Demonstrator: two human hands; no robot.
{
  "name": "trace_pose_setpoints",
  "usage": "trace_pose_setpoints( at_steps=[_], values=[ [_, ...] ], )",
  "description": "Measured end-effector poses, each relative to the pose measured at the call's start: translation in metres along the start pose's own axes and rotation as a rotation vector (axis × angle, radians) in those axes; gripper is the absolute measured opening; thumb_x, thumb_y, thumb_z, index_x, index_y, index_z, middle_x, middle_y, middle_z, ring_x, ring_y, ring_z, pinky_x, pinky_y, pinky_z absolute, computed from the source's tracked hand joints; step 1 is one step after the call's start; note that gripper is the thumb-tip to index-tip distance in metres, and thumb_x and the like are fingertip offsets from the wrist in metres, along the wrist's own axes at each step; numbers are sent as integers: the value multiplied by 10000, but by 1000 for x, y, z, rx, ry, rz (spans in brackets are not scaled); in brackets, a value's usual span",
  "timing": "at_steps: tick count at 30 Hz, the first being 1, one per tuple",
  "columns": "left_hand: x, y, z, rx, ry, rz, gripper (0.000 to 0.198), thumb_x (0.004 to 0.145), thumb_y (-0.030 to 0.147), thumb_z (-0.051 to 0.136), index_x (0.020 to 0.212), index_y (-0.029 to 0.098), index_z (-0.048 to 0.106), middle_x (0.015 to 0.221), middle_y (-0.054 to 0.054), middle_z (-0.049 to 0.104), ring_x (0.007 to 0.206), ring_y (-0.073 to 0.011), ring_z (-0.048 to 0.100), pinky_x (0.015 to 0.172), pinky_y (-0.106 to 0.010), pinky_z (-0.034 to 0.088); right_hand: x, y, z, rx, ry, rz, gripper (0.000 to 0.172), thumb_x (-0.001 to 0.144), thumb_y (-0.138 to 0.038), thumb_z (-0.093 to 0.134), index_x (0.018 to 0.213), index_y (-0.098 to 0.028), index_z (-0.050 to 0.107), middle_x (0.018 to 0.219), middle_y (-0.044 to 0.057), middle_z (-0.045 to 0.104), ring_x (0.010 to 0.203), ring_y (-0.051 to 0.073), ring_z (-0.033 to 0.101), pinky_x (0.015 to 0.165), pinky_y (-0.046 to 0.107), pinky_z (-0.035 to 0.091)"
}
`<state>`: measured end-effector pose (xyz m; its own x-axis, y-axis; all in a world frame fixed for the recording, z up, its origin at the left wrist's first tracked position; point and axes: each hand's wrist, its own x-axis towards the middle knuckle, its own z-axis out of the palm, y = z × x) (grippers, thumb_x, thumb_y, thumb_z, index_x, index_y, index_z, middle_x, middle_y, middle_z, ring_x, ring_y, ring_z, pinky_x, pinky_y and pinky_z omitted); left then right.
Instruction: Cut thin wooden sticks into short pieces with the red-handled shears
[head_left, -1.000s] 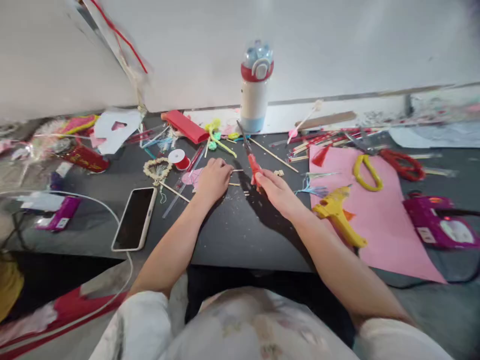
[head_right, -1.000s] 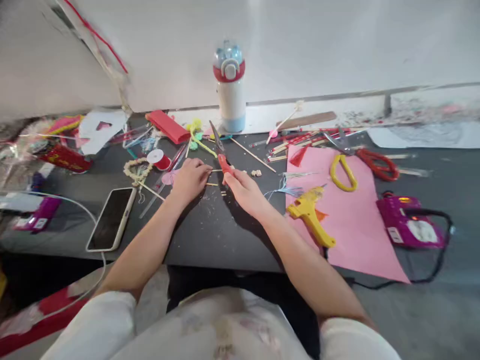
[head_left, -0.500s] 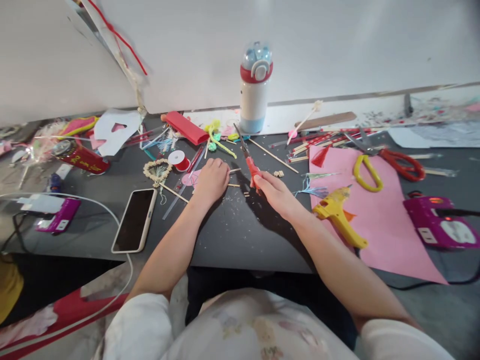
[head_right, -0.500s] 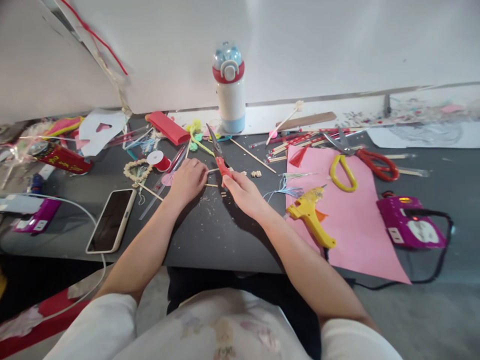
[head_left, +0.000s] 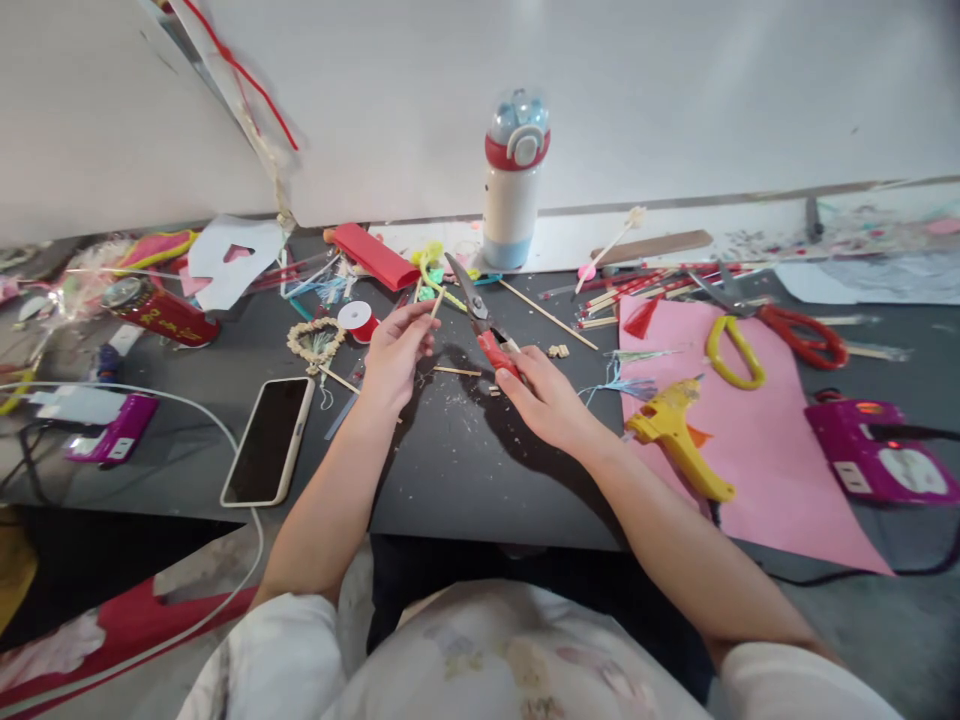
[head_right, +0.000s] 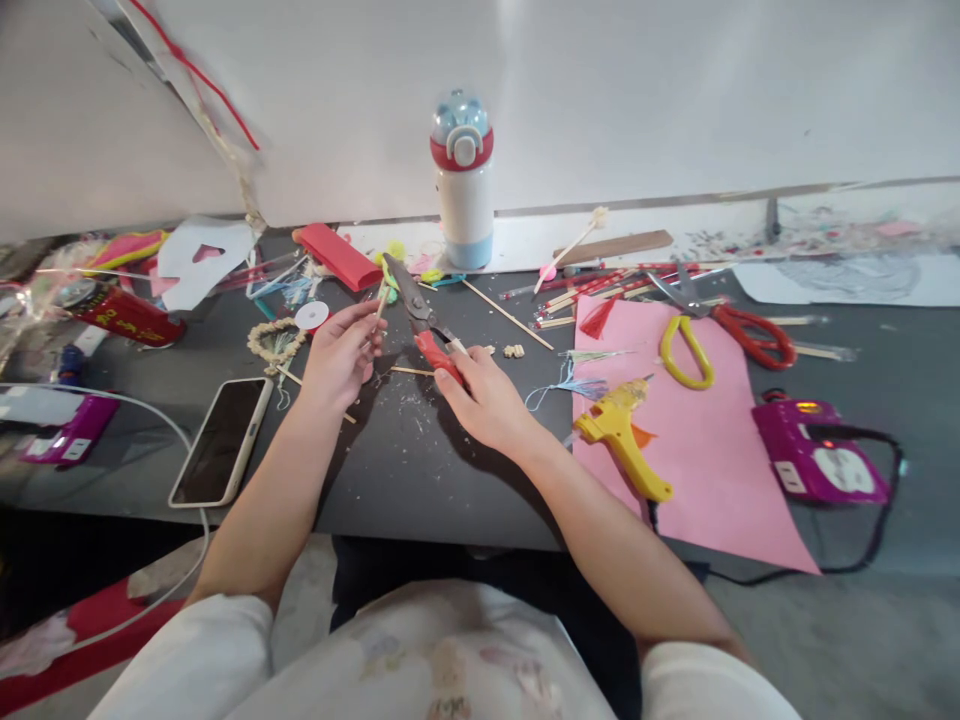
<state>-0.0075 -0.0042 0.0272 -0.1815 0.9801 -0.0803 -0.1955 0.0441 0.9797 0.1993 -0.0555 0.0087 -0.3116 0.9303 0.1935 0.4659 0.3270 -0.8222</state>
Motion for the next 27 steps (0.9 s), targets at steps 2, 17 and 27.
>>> trace_pose_setpoints(
  at_steps=[2,17,27],
  values=[
    [0,3,-1,-132,6,-58,171,756,173,716,923,193,744,742,7,666,550,-43,532,500,-163,427,0,-1,0,-23,-11,-28,299,993,-419,404,827,-194,512,845,54,478,805,194,515,793,374,452],
    [-2,17,0,-460,-39,-174,60,866,168,656,864,222,681,736,32,630,599,-42,554,566,-156,463,-2,-3,0,-187,7,-136,258,864,-410,635,913,-171,718,945,106,486,991,275,558,878,452,501],
    [2,8,-3,-306,-59,-118,128,905,252,615,800,200,666,739,-2,631,665,-70,588,683,-194,530,-2,0,2,-217,11,-105,231,834,-411,666,873,-190,721,976,105,485,975,270,563,891,461,498]
  ],
)
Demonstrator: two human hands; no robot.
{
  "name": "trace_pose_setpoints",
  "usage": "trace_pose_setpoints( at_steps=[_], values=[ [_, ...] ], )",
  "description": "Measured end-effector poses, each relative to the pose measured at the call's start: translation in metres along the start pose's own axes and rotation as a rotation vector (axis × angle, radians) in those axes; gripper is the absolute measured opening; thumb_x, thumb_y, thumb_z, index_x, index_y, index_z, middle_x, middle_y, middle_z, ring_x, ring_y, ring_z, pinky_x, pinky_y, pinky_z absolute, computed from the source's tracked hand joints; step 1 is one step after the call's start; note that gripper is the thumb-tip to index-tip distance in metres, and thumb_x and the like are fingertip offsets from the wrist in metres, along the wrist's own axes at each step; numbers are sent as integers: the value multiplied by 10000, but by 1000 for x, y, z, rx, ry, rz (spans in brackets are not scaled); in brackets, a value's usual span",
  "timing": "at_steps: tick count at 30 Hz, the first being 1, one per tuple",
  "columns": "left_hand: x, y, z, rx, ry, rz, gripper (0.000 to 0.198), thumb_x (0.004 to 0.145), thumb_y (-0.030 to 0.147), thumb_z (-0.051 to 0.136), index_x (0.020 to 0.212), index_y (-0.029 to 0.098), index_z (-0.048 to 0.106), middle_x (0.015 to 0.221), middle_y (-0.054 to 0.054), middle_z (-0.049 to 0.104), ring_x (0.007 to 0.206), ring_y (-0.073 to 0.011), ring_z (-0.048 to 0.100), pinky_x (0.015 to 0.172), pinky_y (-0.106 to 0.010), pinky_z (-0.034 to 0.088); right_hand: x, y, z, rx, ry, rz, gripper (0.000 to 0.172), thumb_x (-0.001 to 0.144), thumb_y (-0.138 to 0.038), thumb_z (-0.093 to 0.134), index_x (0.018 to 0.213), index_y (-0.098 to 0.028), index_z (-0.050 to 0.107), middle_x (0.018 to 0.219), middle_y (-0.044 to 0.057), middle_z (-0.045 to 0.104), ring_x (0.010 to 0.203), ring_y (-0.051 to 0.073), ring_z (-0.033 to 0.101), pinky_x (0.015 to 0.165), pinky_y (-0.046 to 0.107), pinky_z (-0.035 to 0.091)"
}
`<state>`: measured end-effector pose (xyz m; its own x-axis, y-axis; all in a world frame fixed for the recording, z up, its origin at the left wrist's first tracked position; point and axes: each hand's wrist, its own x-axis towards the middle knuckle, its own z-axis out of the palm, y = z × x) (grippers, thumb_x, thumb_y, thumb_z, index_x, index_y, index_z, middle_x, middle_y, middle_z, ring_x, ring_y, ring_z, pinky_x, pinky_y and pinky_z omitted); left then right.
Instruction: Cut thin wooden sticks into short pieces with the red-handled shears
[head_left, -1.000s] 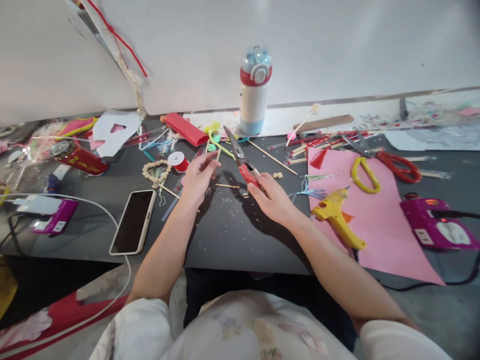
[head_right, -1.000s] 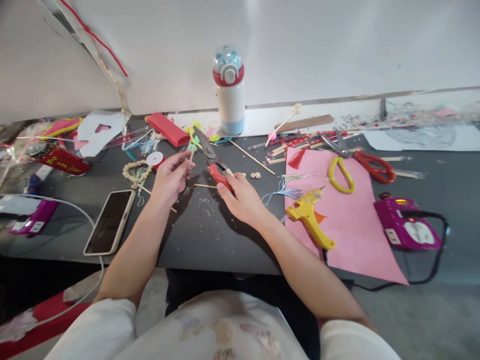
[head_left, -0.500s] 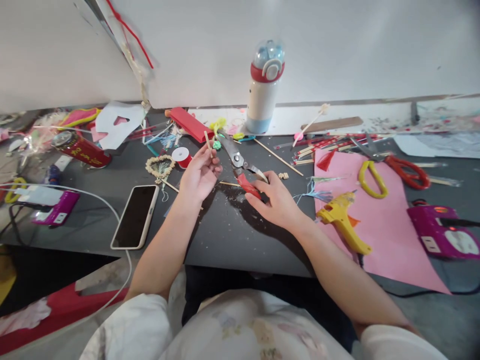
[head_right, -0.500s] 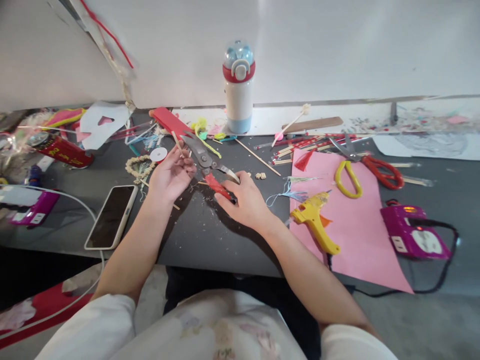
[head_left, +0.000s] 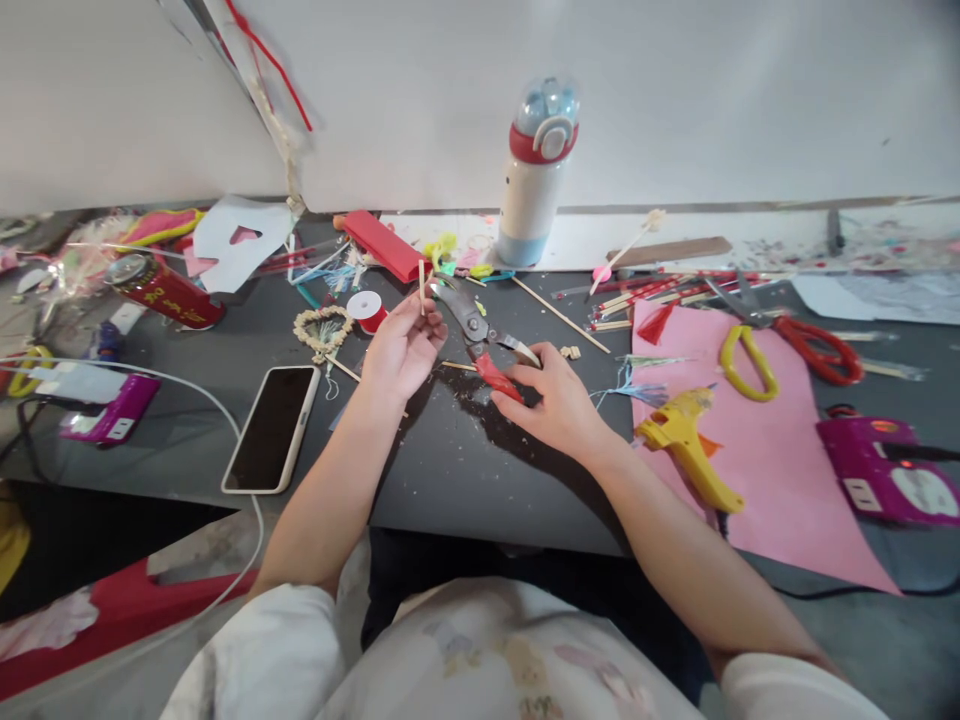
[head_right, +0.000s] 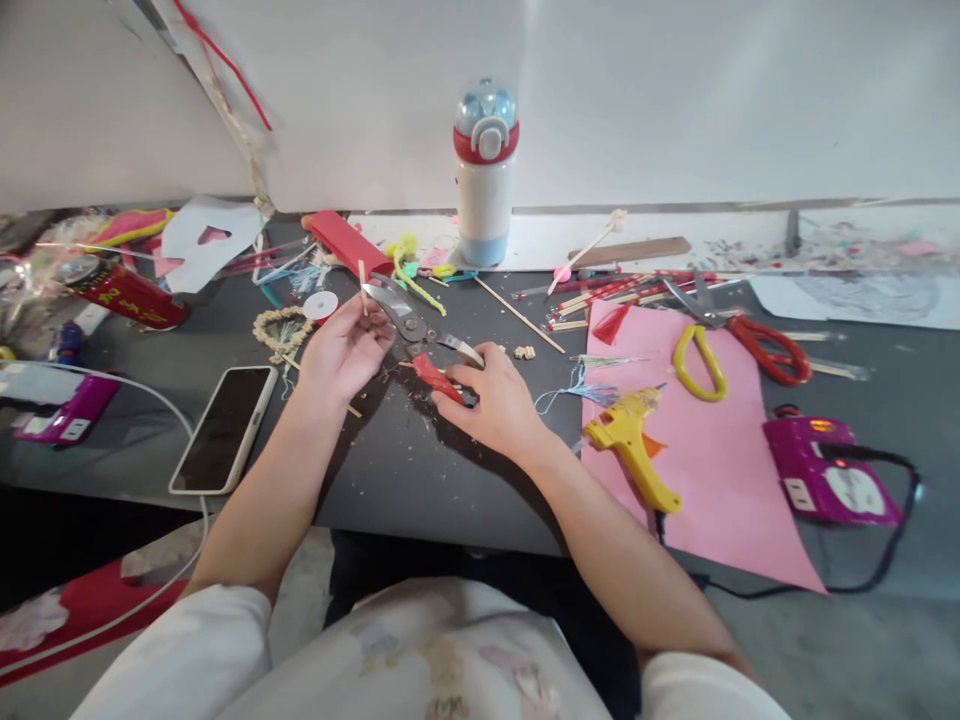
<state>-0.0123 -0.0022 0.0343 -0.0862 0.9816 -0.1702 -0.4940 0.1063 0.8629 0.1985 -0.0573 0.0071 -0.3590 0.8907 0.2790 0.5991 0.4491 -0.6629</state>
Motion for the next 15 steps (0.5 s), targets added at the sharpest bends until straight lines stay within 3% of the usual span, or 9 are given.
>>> trace_pose_setpoints(
  at_steps=[4,10,15],
  values=[
    [1,-2,0,-68,70,-65,165,928,188,553,808,185,666,764,-16,665,711,-78,628,734,-198,553,-1,1,2,30,10,24,238,829,-420,665,872,-192,721,977,103,496,946,260,578,878,451,500],
    [1,-4,-2,-133,73,-96,114,928,219,578,875,198,676,909,-21,704,822,-83,675,777,-222,562,-1,5,3,111,-13,88,260,841,-424,651,912,-186,727,968,94,518,886,231,589,844,426,501],
    [3,-5,-5,-48,52,3,87,885,291,657,868,208,675,766,12,622,630,-48,579,642,-200,526,-1,7,3,137,-31,85,259,842,-432,655,934,-202,731,965,84,518,885,228,586,846,424,491]
  ],
)
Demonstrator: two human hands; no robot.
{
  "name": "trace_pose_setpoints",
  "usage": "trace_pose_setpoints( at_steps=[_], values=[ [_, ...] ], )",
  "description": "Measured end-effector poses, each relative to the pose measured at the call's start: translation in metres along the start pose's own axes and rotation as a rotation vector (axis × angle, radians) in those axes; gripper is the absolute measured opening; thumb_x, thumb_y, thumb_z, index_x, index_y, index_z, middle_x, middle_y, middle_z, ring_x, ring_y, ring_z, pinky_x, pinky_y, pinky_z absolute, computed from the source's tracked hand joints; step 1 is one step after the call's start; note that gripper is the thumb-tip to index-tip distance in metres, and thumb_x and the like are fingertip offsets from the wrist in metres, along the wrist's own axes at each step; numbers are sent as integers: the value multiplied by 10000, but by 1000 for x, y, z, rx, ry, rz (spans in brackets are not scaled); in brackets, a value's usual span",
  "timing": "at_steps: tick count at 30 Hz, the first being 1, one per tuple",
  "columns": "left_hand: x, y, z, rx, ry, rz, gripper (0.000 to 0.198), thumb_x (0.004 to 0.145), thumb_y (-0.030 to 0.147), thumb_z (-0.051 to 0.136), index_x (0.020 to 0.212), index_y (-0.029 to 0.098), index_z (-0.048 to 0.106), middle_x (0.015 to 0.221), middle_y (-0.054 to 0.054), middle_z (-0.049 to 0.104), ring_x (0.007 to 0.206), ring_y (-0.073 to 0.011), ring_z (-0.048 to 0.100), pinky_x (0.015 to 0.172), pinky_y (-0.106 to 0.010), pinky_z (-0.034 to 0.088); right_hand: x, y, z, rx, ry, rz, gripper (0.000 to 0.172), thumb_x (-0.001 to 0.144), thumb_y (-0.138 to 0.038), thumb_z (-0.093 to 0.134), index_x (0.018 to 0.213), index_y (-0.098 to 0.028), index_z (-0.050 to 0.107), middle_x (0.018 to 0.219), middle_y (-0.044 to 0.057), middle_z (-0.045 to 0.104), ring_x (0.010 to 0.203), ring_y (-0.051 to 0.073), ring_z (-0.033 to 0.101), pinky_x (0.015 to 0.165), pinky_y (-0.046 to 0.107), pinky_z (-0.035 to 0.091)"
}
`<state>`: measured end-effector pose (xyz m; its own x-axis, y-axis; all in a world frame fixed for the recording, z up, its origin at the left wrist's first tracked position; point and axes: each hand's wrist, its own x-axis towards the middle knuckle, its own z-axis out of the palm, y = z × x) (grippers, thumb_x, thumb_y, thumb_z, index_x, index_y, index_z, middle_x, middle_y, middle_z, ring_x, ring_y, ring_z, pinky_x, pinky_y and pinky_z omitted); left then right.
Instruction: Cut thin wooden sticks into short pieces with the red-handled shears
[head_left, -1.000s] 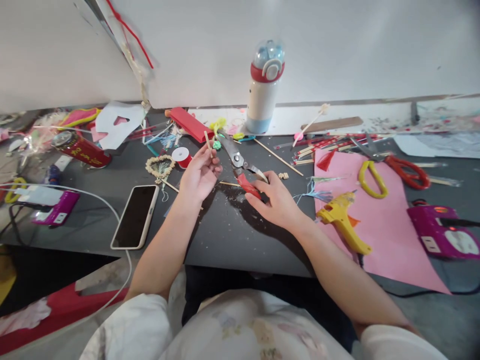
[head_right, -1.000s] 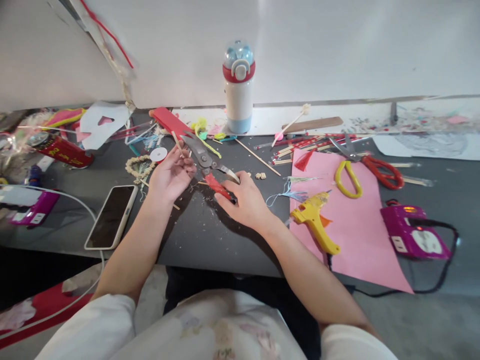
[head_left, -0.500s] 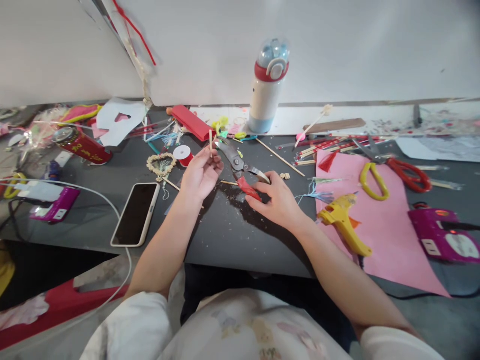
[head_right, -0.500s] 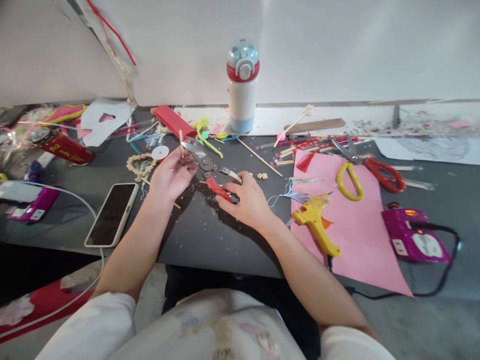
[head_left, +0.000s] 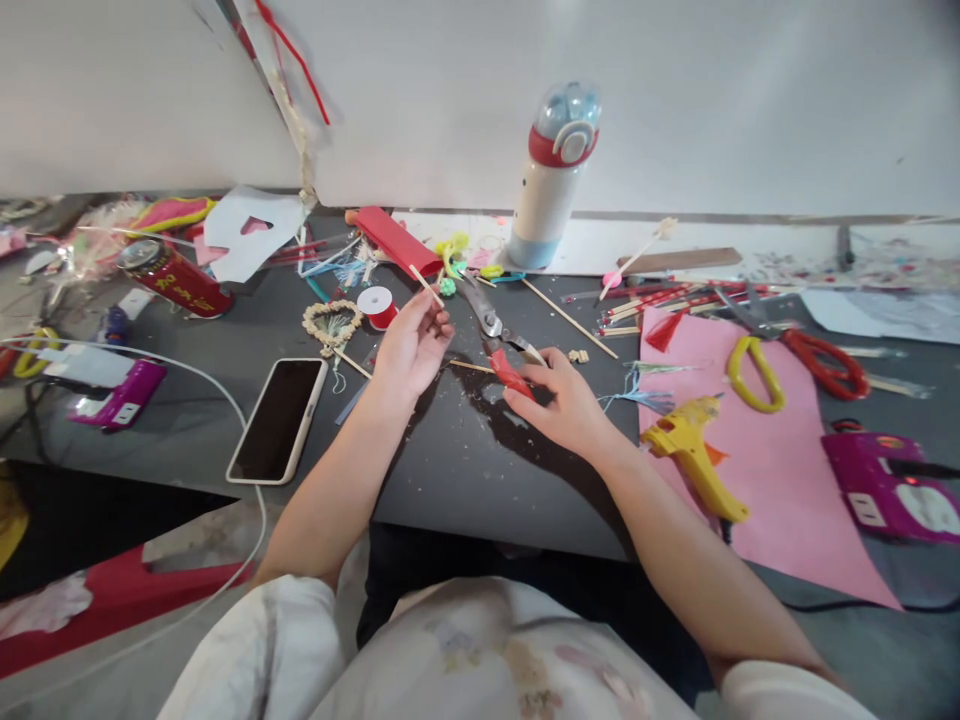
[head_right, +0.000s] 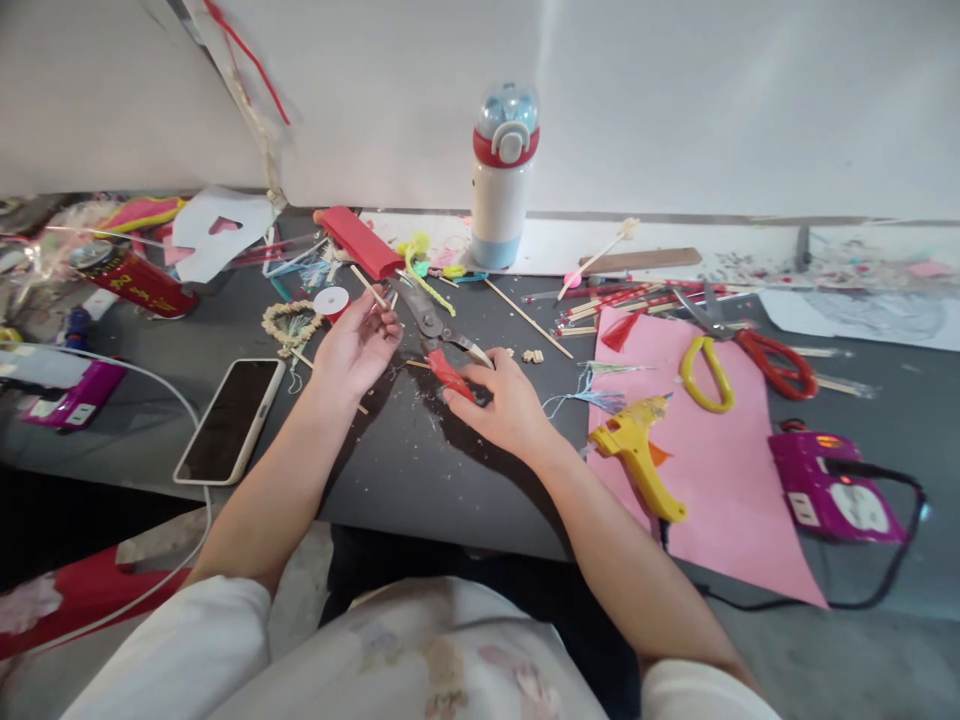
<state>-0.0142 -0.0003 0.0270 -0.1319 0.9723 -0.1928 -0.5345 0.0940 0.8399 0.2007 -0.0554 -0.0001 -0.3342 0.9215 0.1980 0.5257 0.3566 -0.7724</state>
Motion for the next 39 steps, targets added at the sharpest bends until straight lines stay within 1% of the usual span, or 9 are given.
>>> trace_pose_setpoints(
  at_steps=[2,5,10,12,17,23,27,34,39],
  values=[
    [0,0,0,-35,3,17,74,878,268,655,849,201,667,742,21,599,597,-33,546,614,-184,509,0,0,0,-1,-7,-7,263,835,-429,664,947,-202,736,975,87,519,889,229,585,850,425,486],
    [0,0,1,-15,5,51,61,842,250,683,828,198,655,778,17,624,623,-35,569,638,-187,525,1,-2,0,37,-20,-1,256,823,-421,675,944,-203,736,978,83,521,870,217,577,834,410,480],
    [-3,-1,2,64,36,146,163,751,267,776,851,207,663,851,13,686,683,-53,627,669,-194,539,2,-5,-2,215,-60,33,223,821,-413,671,840,-195,714,835,33,497,705,150,478,700,328,436],
    [-6,0,4,75,37,197,182,729,264,798,859,208,684,835,15,700,672,-49,625,661,-186,527,3,-7,-5,291,-90,43,249,824,-438,666,822,-192,707,794,23,495,701,150,475,681,317,406],
    [-14,1,11,146,53,341,116,759,247,786,863,218,743,767,15,715,638,-52,612,640,-189,500,4,-8,-12,514,-228,80,338,842,-522,637,770,-196,690,815,41,587,742,171,526,699,325,404],
    [-18,-1,14,233,65,393,81,779,267,784,848,227,765,751,1,722,658,-87,640,638,-227,511,4,0,-13,638,-309,137,387,845,-590,610,770,-221,697,791,45,633,768,195,558,734,343,453],
    [-19,-3,15,293,79,428,66,775,251,785,839,238,779,719,1,713,624,-97,628,596,-242,506,4,-1,-13,747,-338,142,399,833,-595,613,749,-211,683,775,44,624,778,192,558,759,343,460],
    [-23,-4,14,374,64,541,97,766,258,779,861,275,795,700,23,715,579,-91,599,545,-223,495,5,-5,-14,905,-403,157,382,815,-560,658,737,-187,661,737,27,581,715,161,521,696,307,423],
    [-24,-5,11,445,69,557,134,790,259,760,916,284,794,723,21,711,592,-96,600,549,-227,493,4,-3,-14,934,-429,134,397,816,-568,656,733,-180,645,727,26,564,719,165,515,680,308,410]
  ],
)
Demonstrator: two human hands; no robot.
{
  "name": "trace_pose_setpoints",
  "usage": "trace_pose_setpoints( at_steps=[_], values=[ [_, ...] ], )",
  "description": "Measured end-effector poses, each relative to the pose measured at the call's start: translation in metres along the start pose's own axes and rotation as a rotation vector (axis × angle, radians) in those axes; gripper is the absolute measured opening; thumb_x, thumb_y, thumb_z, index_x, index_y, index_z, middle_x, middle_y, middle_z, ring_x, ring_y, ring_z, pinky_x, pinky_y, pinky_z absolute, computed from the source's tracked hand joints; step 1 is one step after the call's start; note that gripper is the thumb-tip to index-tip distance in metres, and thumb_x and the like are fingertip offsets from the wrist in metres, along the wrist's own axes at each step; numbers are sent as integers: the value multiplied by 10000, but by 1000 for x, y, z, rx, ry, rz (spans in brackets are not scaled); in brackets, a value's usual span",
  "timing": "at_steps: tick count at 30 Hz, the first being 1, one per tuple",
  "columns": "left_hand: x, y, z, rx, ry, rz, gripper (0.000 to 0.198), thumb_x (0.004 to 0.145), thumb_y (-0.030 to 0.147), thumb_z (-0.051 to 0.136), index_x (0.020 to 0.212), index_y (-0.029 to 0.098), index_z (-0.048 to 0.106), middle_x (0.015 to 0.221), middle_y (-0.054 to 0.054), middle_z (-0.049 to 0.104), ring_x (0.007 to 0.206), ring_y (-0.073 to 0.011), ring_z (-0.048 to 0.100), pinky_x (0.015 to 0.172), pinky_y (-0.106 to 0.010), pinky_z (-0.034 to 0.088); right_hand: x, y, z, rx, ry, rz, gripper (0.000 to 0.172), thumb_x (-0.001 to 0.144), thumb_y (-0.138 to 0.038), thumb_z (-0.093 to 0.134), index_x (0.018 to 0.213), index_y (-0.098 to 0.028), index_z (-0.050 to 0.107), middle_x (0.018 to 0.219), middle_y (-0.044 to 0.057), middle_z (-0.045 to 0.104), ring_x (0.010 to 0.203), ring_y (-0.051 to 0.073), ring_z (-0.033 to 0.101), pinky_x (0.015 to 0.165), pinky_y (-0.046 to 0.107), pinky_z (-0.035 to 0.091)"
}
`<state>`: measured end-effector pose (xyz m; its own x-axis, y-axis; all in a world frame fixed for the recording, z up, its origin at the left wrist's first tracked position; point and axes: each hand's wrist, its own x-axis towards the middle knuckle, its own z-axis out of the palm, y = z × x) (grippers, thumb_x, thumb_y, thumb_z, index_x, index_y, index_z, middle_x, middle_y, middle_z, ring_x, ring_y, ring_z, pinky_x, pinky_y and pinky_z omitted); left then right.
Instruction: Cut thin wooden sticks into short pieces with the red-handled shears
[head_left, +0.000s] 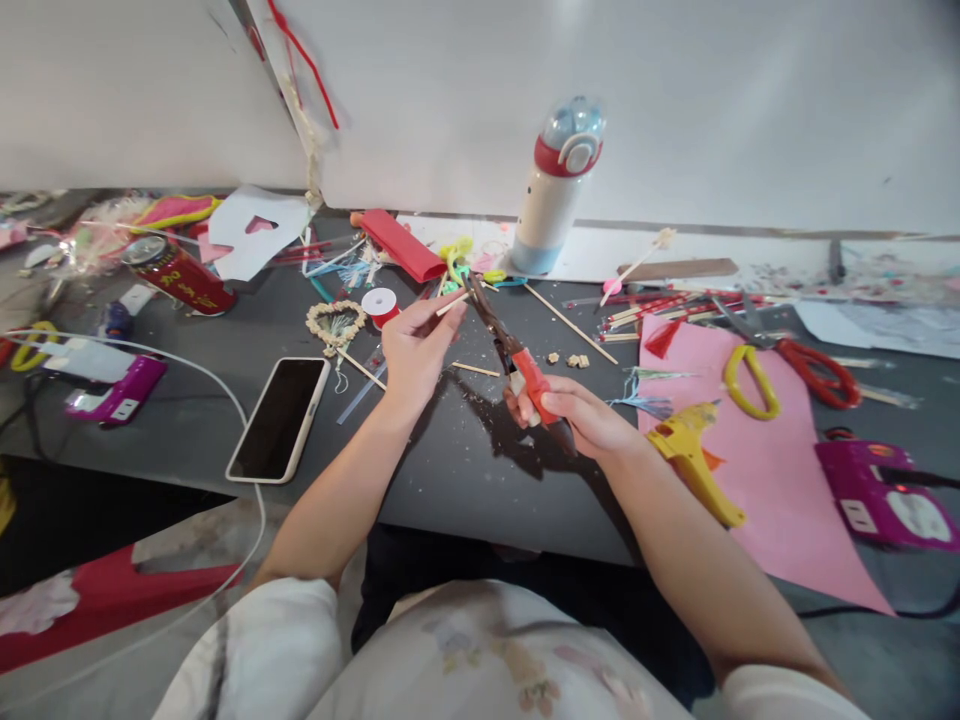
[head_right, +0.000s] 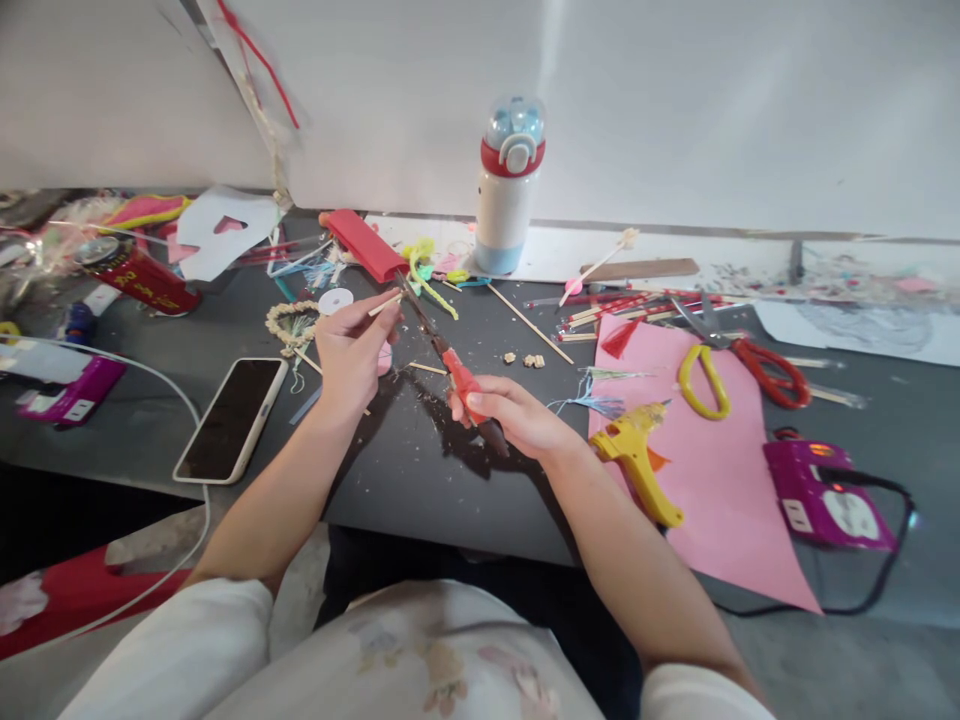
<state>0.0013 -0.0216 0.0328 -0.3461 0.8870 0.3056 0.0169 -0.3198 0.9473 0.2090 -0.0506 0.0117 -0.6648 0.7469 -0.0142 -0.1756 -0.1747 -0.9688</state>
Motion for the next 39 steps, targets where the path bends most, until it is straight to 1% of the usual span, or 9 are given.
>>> trace_pose_setpoints(
  at_steps=[6,12,18,25,31,34,37,39],
  values=[
    [0,-2,-2,48,-12,88,130,811,278,749,932,276,796,740,16,718,559,-82,584,523,-215,483,-1,2,-2,60,-48,0,371,837,-535,660,752,-174,658,732,28,566,726,166,512,692,303,394],
    [2,-6,-3,56,-28,163,161,799,346,759,941,277,792,743,14,725,541,-74,580,483,-196,488,1,6,-4,155,-72,-23,390,822,-533,680,740,-151,678,765,39,565,711,147,511,687,284,385],
    [2,-5,-3,91,-24,167,171,795,360,759,941,278,793,729,12,718,522,-66,566,473,-187,483,1,8,-6,163,-97,-15,388,826,-531,682,751,-151,690,780,44,575,719,149,518,698,283,386],
    [3,-4,-2,43,-24,160,149,773,319,774,914,277,796,693,23,693,508,-59,549,463,-183,479,0,7,-4,175,-95,-23,362,852,-506,669,767,-156,695,750,28,556,721,148,507,694,279,367],
    [4,-5,-3,56,-21,97,176,779,357,764,920,255,786,715,18,705,544,-73,575,487,-201,508,-1,1,-1,186,-91,25,357,863,-506,665,793,-157,690,835,45,561,762,145,509,727,274,392],
    [6,-5,-2,9,-31,37,223,761,379,779,925,229,762,747,12,710,564,-72,583,495,-196,504,-1,0,0,188,-89,35,364,869,-516,656,807,-159,688,839,46,562,770,143,508,730,266,396],
    [4,-6,2,-63,-47,-101,325,725,404,807,955,202,696,763,14,691,540,-59,566,470,-180,473,-1,0,2,183,-65,42,377,861,-535,659,820,-161,682,850,47,570,777,144,524,726,263,406],
    [-1,-6,7,-86,-110,-232,401,708,437,816,969,184,646,811,-1,693,546,-59,577,464,-177,461,-1,0,3,192,-48,44,390,854,-549,662,819,-161,676,871,47,577,774,141,539,730,263,420]
  ],
)
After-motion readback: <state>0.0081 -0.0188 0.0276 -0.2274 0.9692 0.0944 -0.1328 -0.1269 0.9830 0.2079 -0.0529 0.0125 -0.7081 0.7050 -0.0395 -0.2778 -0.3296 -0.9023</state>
